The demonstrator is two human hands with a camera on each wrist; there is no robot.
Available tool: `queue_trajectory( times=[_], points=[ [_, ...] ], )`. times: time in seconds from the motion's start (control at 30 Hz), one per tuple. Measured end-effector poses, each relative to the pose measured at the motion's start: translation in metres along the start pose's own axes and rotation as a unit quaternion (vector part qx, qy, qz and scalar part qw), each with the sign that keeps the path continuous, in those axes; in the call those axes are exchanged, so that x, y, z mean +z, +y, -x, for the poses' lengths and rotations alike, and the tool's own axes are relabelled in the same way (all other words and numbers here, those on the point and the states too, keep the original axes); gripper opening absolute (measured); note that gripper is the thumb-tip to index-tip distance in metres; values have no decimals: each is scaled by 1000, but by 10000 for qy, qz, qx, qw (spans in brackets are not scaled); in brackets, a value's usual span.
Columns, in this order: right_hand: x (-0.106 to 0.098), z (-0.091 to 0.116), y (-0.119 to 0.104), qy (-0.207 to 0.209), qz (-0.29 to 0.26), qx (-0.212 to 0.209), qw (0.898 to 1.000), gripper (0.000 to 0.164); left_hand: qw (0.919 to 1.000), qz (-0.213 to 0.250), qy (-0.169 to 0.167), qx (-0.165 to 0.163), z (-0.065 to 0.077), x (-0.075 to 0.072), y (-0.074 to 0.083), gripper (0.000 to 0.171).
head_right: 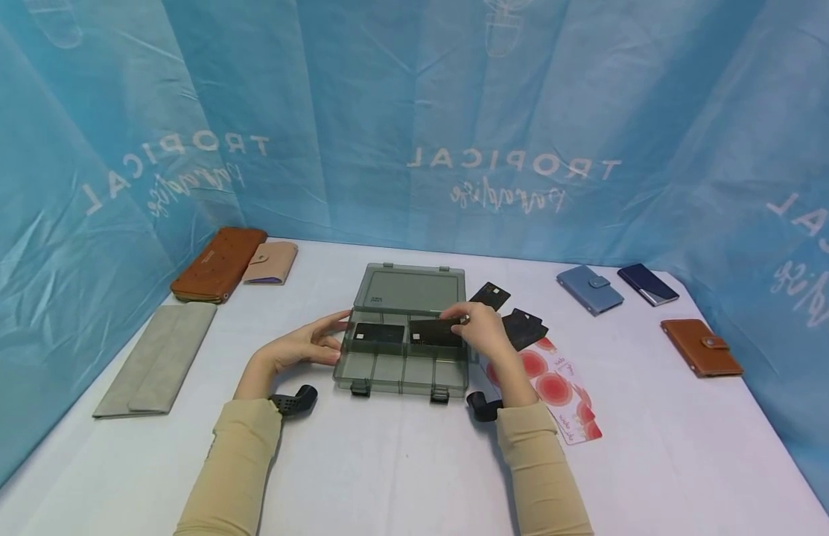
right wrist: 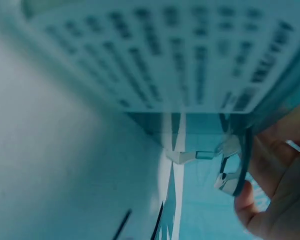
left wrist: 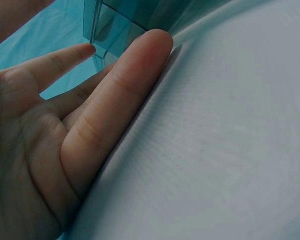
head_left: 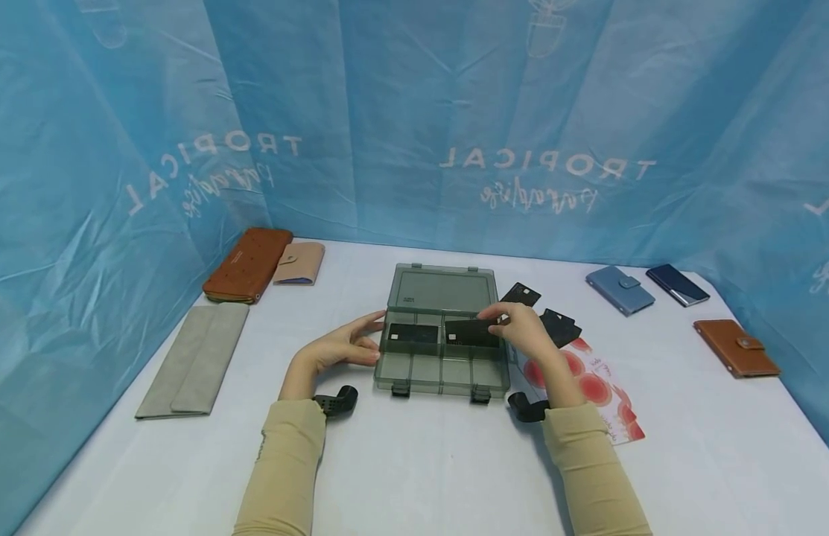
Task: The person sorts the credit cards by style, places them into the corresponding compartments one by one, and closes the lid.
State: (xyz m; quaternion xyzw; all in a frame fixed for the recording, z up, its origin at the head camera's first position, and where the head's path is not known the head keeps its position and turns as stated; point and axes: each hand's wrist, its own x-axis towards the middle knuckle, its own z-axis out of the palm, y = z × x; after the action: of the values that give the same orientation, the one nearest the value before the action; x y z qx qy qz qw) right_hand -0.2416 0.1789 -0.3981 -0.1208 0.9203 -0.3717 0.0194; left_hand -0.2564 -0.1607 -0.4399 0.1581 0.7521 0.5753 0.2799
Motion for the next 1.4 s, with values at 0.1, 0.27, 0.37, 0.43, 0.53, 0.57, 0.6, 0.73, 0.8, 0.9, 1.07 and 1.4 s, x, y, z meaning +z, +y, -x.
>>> queue_trajectory(
  times=[0.1,0.27,0.37,0.43,0.53,0.57,0.6,0.73,0.8,0.9,1.07,1.4],
  points=[
    [3,0,-2,-34,715,-452,9964,21,10000,15,6,-8,0,0,0,87],
    [8,0,-1,128,1802,-916,9793,22,10000,-17,8,-11,0,0,0,88],
    [10,1,1,293,2170,-956,9710,21,10000,-16,-10,2,0,-1,-1,88],
    [10,2,1,361,2298,-977,9676,21,10000,-13,-16,10,-1,-1,-1,88],
    [10,2,2,318,2315,-911,9680,22,10000,-20,-23,15,-1,-1,-1,88],
    [10,2,4,273,2290,-884,9690,22,10000,-17,-20,12,-1,-1,-1,88],
    [9,1,6,235,2218,-863,9710,22,10000,-19,-13,5,-1,-1,-1,88],
    [-1,0,14,322,1727,-626,9825,24,10000,-3,-10,-5,-1,0,0,88],
    [-9,1,17,526,1651,-361,9842,24,10000,-8,-6,-11,0,0,1,88],
    [-20,5,25,671,1938,393,9780,28,10000,19,-26,9,0,-1,1,88],
    [-31,10,40,263,2150,1832,9589,52,9999,50,-95,85,-1,-2,-1,88],
    [-33,9,50,-60,1775,2335,9560,73,10000,-49,-7,46,0,0,-1,89]
  ],
)
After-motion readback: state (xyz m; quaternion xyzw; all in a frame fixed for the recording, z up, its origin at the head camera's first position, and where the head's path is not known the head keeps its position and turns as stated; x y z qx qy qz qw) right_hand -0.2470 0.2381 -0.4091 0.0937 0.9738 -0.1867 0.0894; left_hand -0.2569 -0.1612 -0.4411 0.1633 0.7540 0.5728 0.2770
